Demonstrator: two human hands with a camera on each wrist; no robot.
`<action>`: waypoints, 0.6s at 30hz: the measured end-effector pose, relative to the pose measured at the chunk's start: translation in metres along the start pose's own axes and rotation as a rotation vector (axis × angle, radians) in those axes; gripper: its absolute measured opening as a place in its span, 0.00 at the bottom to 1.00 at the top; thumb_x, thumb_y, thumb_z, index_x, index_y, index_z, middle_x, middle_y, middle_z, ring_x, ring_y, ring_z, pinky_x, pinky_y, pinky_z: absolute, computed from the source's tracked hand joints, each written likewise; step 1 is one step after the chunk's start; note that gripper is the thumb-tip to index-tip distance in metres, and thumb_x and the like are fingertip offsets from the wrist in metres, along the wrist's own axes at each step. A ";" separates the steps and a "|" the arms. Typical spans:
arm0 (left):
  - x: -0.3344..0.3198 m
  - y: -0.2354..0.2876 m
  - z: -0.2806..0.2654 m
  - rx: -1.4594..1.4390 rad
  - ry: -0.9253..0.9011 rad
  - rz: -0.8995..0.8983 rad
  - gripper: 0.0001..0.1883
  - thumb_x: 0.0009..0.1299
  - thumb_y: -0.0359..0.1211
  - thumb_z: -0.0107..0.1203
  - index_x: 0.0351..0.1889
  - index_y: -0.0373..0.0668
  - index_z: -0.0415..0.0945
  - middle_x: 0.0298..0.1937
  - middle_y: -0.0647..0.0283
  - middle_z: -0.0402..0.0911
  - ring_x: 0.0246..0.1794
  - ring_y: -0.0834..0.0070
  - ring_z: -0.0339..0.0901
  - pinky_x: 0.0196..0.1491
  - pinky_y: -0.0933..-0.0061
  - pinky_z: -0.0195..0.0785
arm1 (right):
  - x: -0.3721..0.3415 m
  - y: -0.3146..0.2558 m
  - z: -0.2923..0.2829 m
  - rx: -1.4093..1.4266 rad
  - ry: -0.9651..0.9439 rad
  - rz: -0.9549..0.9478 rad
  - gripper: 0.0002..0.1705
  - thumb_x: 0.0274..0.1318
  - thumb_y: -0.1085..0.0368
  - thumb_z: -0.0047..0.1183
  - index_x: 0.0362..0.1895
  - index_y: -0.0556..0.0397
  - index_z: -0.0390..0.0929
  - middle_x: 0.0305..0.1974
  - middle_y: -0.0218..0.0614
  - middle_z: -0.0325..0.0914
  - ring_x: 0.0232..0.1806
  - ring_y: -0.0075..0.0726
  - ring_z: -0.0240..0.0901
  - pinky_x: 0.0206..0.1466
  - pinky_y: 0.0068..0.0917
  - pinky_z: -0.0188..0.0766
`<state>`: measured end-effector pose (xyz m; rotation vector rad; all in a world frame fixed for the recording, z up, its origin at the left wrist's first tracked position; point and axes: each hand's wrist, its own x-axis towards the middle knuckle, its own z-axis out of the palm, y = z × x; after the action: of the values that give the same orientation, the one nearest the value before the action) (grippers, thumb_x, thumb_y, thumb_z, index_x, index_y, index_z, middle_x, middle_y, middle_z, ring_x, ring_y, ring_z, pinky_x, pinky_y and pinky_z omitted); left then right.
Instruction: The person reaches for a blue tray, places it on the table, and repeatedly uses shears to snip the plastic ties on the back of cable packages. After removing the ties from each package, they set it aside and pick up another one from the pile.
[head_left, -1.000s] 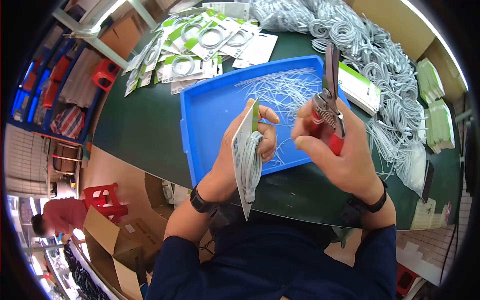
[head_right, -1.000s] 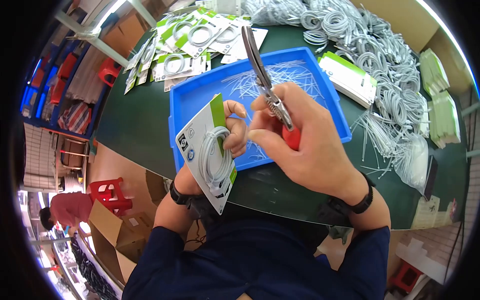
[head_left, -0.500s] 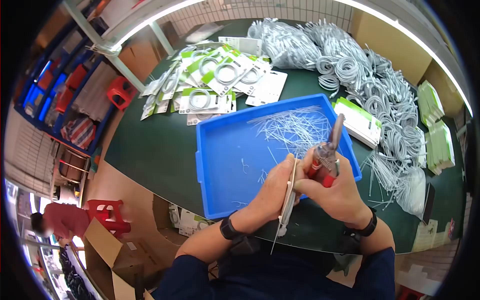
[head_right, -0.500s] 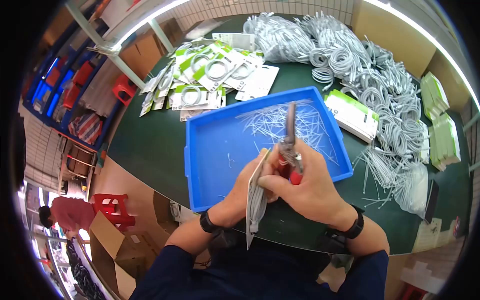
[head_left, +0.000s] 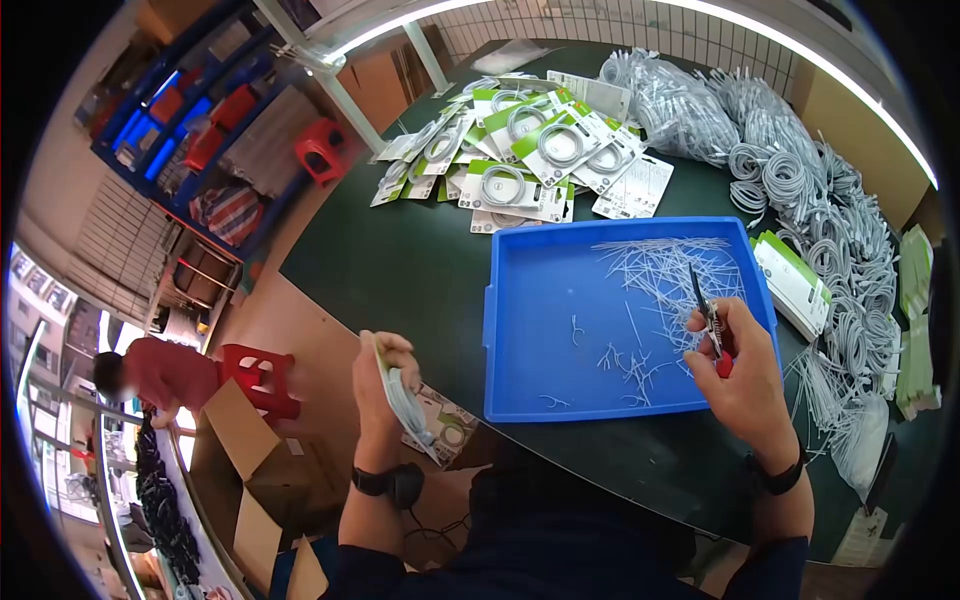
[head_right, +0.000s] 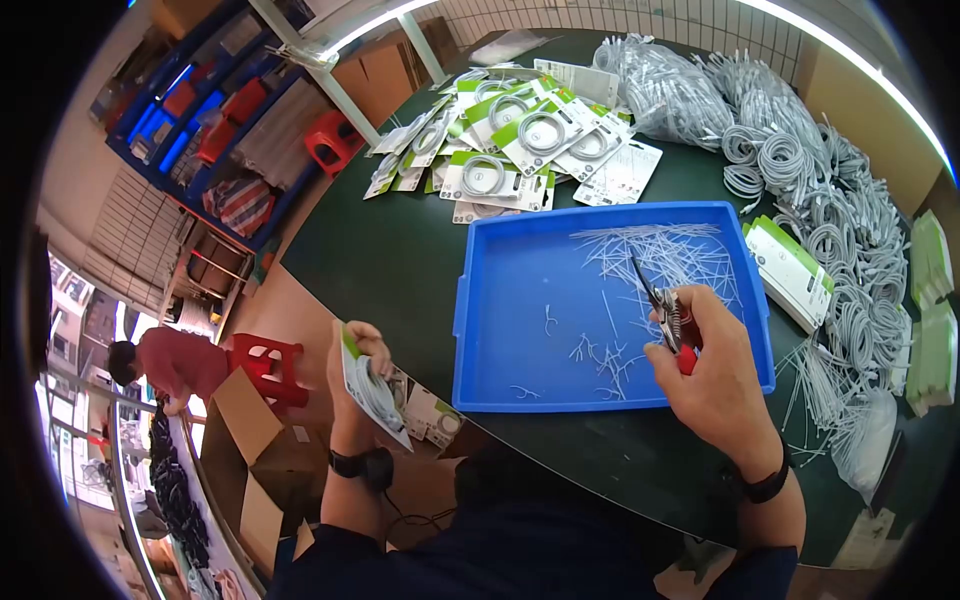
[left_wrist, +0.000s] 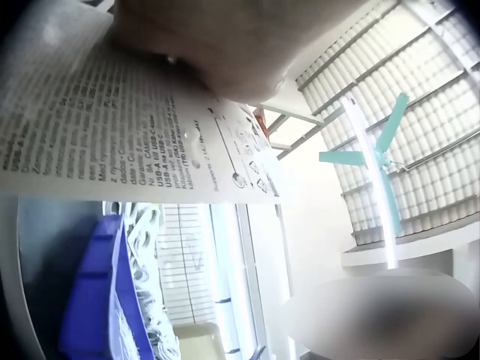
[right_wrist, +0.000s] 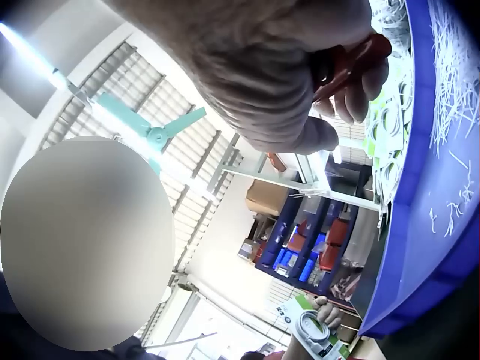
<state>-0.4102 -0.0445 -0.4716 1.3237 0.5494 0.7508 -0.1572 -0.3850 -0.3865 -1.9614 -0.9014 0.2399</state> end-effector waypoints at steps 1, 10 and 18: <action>0.002 0.006 -0.020 0.085 0.171 -0.005 0.31 0.88 0.56 0.34 0.41 0.38 0.74 0.16 0.67 0.69 0.15 0.78 0.67 0.23 0.78 0.62 | 0.001 0.002 0.001 0.027 0.003 -0.007 0.19 0.56 0.72 0.65 0.50 0.58 0.73 0.37 0.36 0.80 0.34 0.30 0.74 0.44 0.29 0.73; 0.109 -0.031 -0.113 0.265 0.464 0.288 0.21 0.86 0.47 0.46 0.49 0.38 0.78 0.42 0.65 0.81 0.44 0.76 0.78 0.53 0.72 0.74 | 0.004 0.006 -0.001 0.047 -0.079 0.078 0.30 0.58 0.60 0.68 0.59 0.62 0.74 0.38 0.44 0.79 0.36 0.41 0.75 0.47 0.36 0.73; 0.177 0.000 0.068 1.088 -0.335 0.739 0.28 0.60 0.28 0.72 0.60 0.44 0.78 0.58 0.57 0.80 0.61 0.55 0.76 0.62 0.58 0.74 | 0.003 0.019 0.004 -0.048 -0.142 -0.049 0.41 0.58 0.53 0.70 0.69 0.64 0.70 0.42 0.53 0.78 0.43 0.56 0.76 0.53 0.44 0.73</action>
<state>-0.2441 0.0449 -0.4491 2.6934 0.1458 0.8038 -0.1473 -0.3857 -0.4030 -1.9831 -1.0538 0.3352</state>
